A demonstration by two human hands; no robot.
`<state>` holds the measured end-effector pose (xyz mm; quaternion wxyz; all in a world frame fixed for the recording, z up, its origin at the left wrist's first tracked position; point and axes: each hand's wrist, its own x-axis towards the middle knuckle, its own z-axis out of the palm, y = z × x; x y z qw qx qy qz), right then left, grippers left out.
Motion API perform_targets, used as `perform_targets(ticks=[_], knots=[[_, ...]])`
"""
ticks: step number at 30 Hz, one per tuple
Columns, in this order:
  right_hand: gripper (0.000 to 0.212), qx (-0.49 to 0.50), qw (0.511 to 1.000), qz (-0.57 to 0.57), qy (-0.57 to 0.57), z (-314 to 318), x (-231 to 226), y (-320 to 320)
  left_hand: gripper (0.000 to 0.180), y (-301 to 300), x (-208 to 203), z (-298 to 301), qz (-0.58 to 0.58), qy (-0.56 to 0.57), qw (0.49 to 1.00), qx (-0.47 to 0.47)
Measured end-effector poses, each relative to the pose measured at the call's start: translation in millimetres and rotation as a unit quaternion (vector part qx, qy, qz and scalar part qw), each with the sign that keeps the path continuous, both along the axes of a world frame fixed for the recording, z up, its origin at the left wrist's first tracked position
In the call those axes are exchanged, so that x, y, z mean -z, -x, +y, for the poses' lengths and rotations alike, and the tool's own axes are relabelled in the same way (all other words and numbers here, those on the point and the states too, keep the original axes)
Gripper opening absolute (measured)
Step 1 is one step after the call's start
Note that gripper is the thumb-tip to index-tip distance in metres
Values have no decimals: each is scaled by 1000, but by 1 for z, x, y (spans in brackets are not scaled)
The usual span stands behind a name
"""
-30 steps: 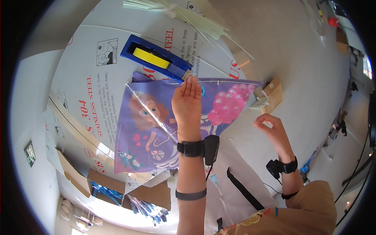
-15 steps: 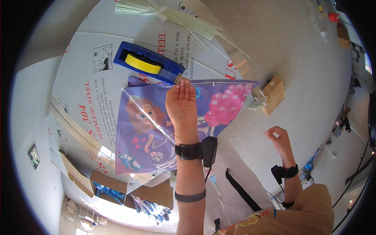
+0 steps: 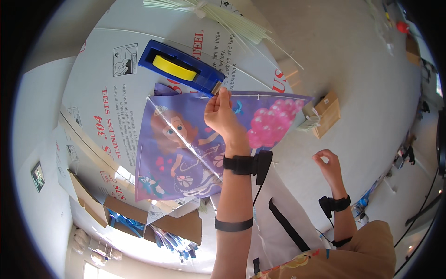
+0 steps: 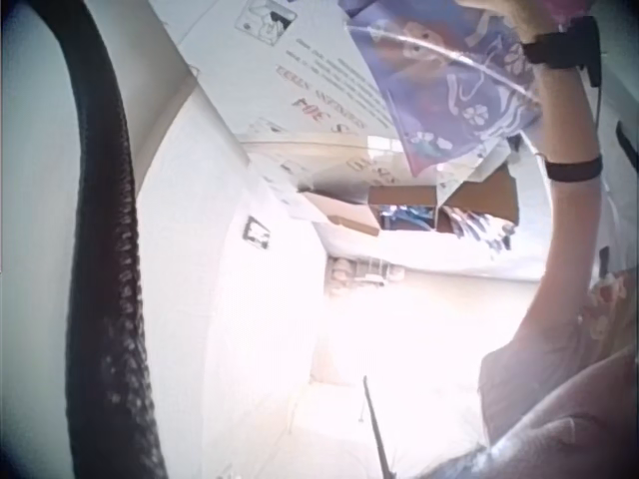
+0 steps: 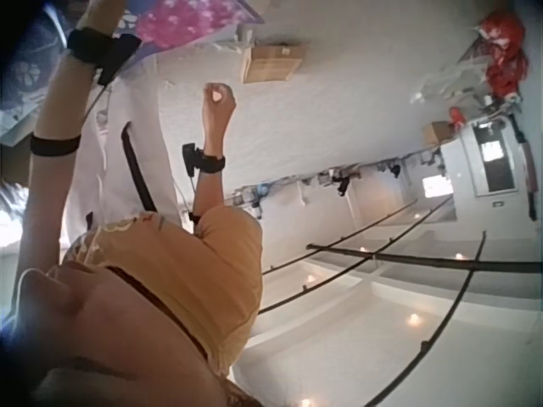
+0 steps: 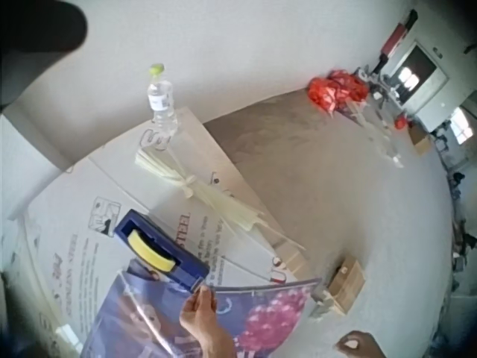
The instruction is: Assembling a plastic kite by attaching support rods and streamers with tape.
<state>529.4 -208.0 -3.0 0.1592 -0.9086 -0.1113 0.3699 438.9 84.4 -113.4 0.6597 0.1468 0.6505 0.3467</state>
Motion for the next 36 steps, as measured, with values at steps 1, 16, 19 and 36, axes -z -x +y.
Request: perform_targets(ticks=[1, 16, 19, 36], knots=[[16, -6, 1000, -8, -8, 7, -2, 3, 20, 2, 4, 0, 34, -39, 999, 4], [8, -287, 928, 76, -227, 210, -47, 82, 11, 347, -71, 12, -242, -96, 929, -262], [12, -352, 895, 100, -257, 275, -25, 150, 13, 436, -68, -2, -259, -120, 913, -292], [7, -384, 896, 137, -177, 380, 114, 313, 29, 594, 54, -12, 73, -109, 938, -321]])
